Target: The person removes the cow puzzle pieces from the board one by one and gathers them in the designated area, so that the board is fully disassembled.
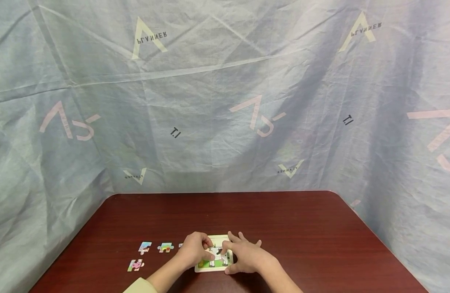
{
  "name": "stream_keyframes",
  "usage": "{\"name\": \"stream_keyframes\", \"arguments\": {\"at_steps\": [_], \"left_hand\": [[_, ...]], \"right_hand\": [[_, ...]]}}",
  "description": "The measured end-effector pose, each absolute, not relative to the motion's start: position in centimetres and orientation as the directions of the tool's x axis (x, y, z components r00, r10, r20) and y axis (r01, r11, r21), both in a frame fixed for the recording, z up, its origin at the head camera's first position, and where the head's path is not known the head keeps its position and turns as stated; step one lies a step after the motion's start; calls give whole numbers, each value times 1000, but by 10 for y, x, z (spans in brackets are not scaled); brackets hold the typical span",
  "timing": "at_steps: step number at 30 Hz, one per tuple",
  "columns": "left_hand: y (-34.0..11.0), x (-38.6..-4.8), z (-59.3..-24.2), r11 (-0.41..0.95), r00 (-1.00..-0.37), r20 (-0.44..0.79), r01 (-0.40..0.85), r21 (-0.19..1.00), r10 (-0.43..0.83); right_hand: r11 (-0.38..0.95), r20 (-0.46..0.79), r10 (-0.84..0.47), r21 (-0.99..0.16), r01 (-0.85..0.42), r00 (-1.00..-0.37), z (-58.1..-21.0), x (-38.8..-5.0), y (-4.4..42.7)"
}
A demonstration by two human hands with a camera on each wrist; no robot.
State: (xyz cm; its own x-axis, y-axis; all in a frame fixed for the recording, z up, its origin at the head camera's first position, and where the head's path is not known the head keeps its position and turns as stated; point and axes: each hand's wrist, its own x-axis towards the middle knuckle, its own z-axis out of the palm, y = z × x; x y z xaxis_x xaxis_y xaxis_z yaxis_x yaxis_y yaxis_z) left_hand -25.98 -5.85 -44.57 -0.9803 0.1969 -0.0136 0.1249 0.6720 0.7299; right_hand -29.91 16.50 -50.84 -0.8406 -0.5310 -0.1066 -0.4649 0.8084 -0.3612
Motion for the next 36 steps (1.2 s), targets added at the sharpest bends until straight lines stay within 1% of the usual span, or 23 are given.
{"name": "stream_keyframes", "arguments": {"at_steps": [5, 12, 21, 27, 32, 36], "left_hand": [[-56, -259, -446, 675, -984, -11, 116, 729, 180], [-55, -257, -447, 674, -981, 56, 168, 719, 185], [-52, -255, -448, 666, -981, 66, 172, 726, 181], [-53, -256, -446, 642, -981, 72, 174, 747, 182], [-56, -257, -448, 628, -979, 116, 196, 753, 167], [-57, -258, -450, 617, -980, 126, 195, 763, 155]], "right_hand": [[810, -100, -528, -357, -465, -843, -508, -299, 165], [810, -91, -529, -351, -470, -843, -506, -298, 165], [804, -83, -533, -360, -473, -842, -505, -295, 166], [801, -82, -535, -367, -473, -841, -506, -295, 166], [797, -90, -539, -377, -473, -837, -508, -297, 166], [798, -97, -539, -377, -470, -837, -508, -298, 166]]}}
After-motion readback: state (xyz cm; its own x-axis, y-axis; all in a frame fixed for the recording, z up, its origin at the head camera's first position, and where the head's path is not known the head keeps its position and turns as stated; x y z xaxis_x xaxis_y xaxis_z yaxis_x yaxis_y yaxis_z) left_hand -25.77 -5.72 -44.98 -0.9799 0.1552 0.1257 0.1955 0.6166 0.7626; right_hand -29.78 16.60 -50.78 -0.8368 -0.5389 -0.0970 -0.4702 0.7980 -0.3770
